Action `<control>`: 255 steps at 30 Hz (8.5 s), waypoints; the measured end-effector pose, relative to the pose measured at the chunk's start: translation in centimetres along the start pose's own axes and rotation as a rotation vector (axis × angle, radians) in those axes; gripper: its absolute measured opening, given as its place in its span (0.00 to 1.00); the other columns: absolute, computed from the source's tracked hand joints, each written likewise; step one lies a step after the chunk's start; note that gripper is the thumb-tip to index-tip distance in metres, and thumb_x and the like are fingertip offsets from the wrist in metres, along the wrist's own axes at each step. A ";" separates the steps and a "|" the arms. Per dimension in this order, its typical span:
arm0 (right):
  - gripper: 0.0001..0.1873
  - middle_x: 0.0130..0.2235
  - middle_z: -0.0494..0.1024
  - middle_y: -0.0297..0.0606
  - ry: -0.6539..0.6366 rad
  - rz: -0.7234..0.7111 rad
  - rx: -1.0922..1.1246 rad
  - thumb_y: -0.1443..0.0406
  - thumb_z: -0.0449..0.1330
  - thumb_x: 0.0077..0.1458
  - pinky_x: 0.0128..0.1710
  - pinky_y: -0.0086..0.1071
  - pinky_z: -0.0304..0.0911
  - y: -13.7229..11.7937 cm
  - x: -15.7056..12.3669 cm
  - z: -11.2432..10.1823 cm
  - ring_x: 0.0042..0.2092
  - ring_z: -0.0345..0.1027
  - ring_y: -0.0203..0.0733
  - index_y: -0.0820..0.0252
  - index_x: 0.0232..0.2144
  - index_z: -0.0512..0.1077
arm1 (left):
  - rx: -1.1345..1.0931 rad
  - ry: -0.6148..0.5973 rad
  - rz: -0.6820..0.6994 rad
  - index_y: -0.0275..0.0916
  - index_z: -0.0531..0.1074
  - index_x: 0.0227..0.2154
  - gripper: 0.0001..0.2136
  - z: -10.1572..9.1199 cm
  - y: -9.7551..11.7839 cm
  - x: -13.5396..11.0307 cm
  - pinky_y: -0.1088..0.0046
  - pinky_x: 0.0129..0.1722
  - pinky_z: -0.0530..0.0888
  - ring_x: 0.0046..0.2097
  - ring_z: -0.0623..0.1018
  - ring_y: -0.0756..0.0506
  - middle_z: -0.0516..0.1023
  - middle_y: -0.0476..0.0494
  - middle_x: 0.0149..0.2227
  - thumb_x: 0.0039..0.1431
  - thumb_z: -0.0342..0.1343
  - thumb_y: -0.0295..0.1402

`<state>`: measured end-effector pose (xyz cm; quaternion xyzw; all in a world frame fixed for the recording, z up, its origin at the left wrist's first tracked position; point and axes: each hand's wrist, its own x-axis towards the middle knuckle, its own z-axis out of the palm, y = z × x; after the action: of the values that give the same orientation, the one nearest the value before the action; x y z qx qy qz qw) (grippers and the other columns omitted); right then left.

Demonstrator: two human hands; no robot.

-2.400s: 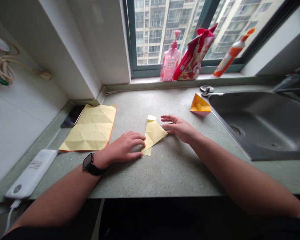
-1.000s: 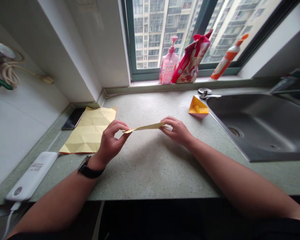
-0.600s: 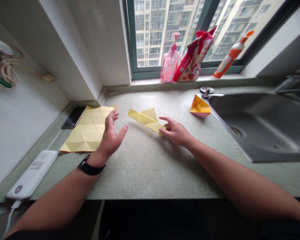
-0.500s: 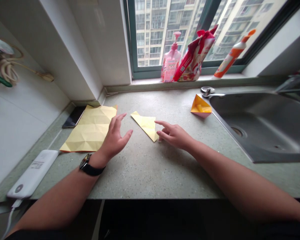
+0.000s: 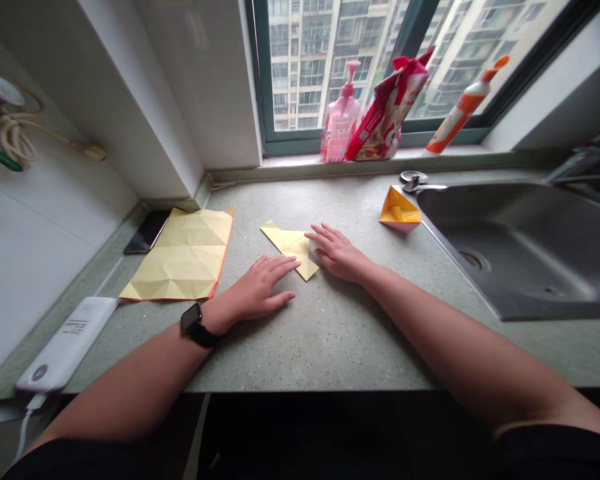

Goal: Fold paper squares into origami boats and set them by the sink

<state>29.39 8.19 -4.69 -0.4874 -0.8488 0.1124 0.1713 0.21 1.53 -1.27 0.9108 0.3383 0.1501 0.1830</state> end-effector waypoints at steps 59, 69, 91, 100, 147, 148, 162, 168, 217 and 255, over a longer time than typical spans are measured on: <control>0.13 0.46 0.87 0.40 0.010 -0.428 0.102 0.65 0.60 0.72 0.48 0.41 0.75 -3.6 -2.6 -2.4 0.46 0.81 0.46 0.50 0.48 0.85 | 0.084 0.134 -0.042 0.39 0.77 0.39 0.07 0.2 1.5 0.9 0.57 0.53 0.77 0.47 0.78 0.40 0.79 0.39 0.45 0.73 0.56 0.33; 0.12 0.48 0.86 0.40 -0.002 -0.451 0.146 0.65 0.61 0.71 0.49 0.40 0.76 -3.8 -2.7 -2.3 0.48 0.80 0.46 0.48 0.49 0.85 | 0.012 0.170 -0.037 0.41 0.72 0.39 0.02 0.4 1.0 0.8 0.57 0.55 0.79 0.51 0.78 0.39 0.78 0.39 0.49 0.70 0.57 0.29; 0.14 0.53 0.82 0.40 -0.110 -0.418 0.150 0.65 0.67 0.68 0.61 0.48 0.75 -5.1 -3.3 -2.2 0.55 0.77 0.50 0.41 0.52 0.86 | 0.038 0.055 0.032 0.43 0.81 0.45 0.06 -1.0 0.6 0.0 0.54 0.59 0.77 0.53 0.80 0.39 0.81 0.40 0.53 0.71 0.60 0.34; 0.13 0.63 0.77 0.46 -0.086 -0.477 0.111 0.63 0.66 0.70 0.64 0.55 0.73 -6.4 -3.8 -2.6 0.63 0.73 0.55 0.44 0.52 0.86 | -0.002 0.033 -0.010 0.44 0.83 0.42 0.04 -1.3 0.4 -0.5 0.52 0.62 0.77 0.59 0.79 0.36 0.80 0.40 0.58 0.70 0.64 0.35; 0.13 0.57 0.83 0.43 -0.057 -0.275 0.067 0.58 0.62 0.74 0.61 0.51 0.73 -4.4 -2.6 -2.4 0.58 0.77 0.52 0.48 0.43 0.87 | 0.163 0.007 0.028 0.53 0.81 0.59 0.14 -0.3 0.4 -0.5 0.39 0.69 0.69 0.66 0.74 0.34 0.75 0.38 0.64 0.75 0.61 0.33; 0.12 0.57 0.83 0.43 -0.058 -0.278 0.074 0.59 0.62 0.74 0.61 0.52 0.73 -4.3 -2.6 -2.3 0.58 0.77 0.52 0.48 0.44 0.87 | 0.174 -0.005 0.022 0.53 0.82 0.59 0.14 -0.2 0.5 -0.6 0.37 0.70 0.67 0.67 0.73 0.34 0.75 0.38 0.65 0.76 0.60 0.34; 0.15 0.62 0.81 0.43 -0.059 -0.225 0.067 0.62 0.65 0.71 0.64 0.52 0.72 -3.0 -2.5 -1.9 0.61 0.76 0.53 0.45 0.56 0.84 | 0.128 -0.134 -0.016 0.52 0.88 0.45 0.06 -2.7 1.4 -1.6 0.32 0.73 0.60 0.67 0.75 0.33 0.77 0.41 0.66 0.71 0.67 0.38; 0.15 0.67 0.77 0.44 -0.025 -0.209 0.044 0.62 0.67 0.69 0.67 0.55 0.70 -2.8 -2.6 -1.5 0.65 0.73 0.56 0.43 0.56 0.84 | 0.110 -0.009 0.083 0.48 0.86 0.43 0.07 -3.2 1.2 -1.9 0.40 0.74 0.62 0.62 0.79 0.37 0.81 0.42 0.62 0.74 0.62 0.37; 0.15 0.54 0.87 0.37 -0.034 -0.517 0.161 0.63 0.62 0.71 0.61 0.47 0.73 -5.4 -3.7 -2.3 0.56 0.80 0.47 0.47 0.55 0.83 | 0.603 0.160 -0.303 0.42 0.85 0.42 0.11 -2.5 -0.4 -3.2 0.53 0.48 0.79 0.49 0.77 0.33 0.82 0.33 0.52 0.71 0.61 0.42; 0.07 0.45 0.84 0.40 -0.035 -0.382 0.155 0.66 0.63 0.68 0.50 0.42 0.71 -2.9 -2.4 -2.6 0.47 0.77 0.46 0.53 0.39 0.82 | 0.100 -0.002 0.105 0.43 0.75 0.63 0.17 -1.0 -0.3 -0.5 0.46 0.71 0.71 0.69 0.73 0.34 0.74 0.33 0.68 0.79 0.50 0.32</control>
<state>29.32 4.71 -1.71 -0.3009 -0.9175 0.1513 0.2115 -0.70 1.59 -0.61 0.9353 0.2971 0.1417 0.1296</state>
